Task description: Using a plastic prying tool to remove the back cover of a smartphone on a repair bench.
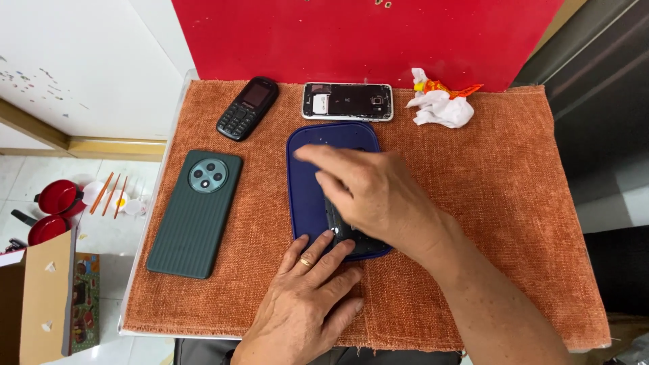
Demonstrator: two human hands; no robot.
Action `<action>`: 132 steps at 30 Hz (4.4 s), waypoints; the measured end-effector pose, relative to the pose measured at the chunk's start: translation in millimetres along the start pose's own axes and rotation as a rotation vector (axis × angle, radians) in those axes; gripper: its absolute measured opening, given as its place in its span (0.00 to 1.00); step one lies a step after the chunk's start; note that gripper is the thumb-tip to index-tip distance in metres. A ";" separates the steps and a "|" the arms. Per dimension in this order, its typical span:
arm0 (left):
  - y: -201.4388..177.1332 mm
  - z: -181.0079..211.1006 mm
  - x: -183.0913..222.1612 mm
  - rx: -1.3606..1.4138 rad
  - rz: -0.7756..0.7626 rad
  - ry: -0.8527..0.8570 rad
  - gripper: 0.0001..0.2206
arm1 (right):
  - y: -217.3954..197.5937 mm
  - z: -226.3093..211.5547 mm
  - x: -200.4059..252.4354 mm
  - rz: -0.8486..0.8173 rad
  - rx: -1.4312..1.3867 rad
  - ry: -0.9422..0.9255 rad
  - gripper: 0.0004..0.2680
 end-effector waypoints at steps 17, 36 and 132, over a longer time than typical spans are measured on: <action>-4.1 1.1 -0.5 0.030 0.007 0.000 0.13 | -2.7 -2.1 -2.7 -0.017 -0.033 0.053 0.13; -0.6 0.7 0.7 -0.008 0.030 -0.022 0.13 | -2.1 -4.7 -2.0 0.018 0.017 -0.012 0.14; -0.7 1.5 3.8 -0.152 0.060 -0.041 0.11 | 0.7 2.8 6.5 -0.037 0.094 0.106 0.25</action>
Point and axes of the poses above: each hand's wrist, its own x-axis away from the middle knuckle, its own y-axis out of the palm, z = x × y, the point moved 5 cm from there along -x, towards the middle knuckle, and after that the axes turned 8 degrees about -z, right-handed, at the moved point
